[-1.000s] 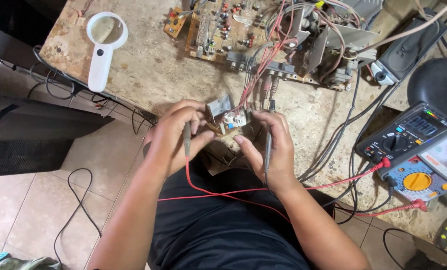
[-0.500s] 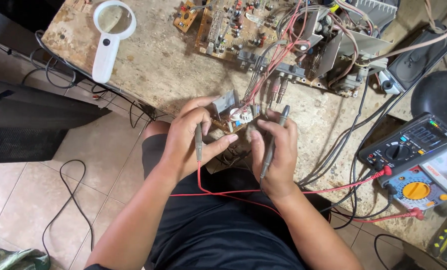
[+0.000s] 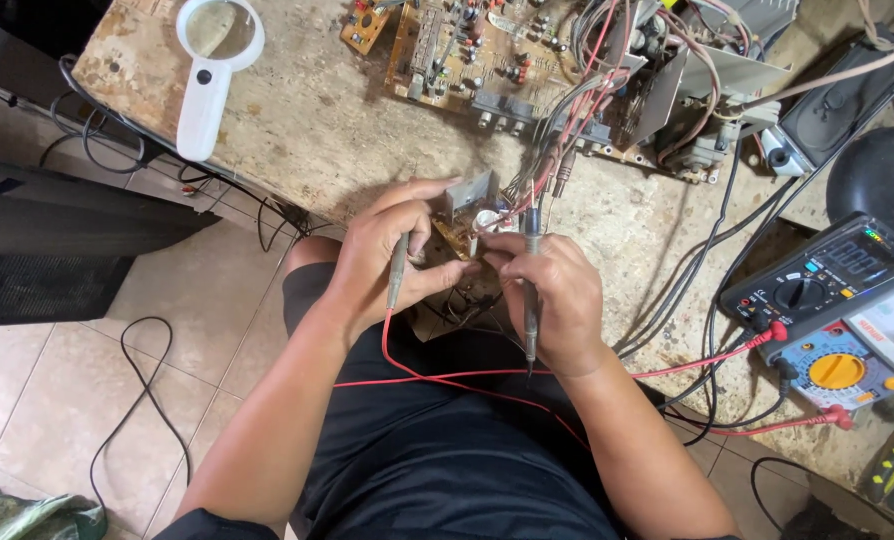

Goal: Repairing a circuit board from a CRT television using a multimeter, soldering iron, and wire strippers.

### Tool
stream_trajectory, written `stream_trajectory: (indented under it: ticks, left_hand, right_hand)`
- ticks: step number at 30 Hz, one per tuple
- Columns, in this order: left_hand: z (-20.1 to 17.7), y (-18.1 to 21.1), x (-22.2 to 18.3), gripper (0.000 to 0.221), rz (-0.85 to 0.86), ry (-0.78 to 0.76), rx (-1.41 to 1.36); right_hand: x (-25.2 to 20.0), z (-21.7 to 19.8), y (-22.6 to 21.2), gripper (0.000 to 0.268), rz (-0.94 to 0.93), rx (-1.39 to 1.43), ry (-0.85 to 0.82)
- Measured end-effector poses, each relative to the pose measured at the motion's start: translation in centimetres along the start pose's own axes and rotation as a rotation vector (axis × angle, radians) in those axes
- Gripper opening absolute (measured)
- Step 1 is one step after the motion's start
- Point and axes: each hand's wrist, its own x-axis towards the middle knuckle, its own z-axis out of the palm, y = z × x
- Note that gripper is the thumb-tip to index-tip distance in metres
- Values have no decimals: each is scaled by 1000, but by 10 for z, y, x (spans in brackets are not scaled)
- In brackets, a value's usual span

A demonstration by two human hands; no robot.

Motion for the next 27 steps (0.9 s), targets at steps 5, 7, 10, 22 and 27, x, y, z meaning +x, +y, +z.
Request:
stream_trajectory:
  ticks: [5,7,10,22,27]
  left_hand:
    - [4,-4,-2,50,69,23,4]
    - [3,-7,-3,51,82,30,5]
    - [5,-9,-3,52,103,42,5]
    - [10,-5,-3,54,147,97,-15]
    - [18,4,-2,56,130,124,2]
  right_hand:
    - [-7,-2,-7,28,-27,33,122]
    - [-12,-1,-9,28,-25,33,140]
    - [-14,-3,-14,27,-28,40,157]
    - [-19,-3,-13,22,-89,68,203]
    - [-53,-9,8,12,48,150,156]
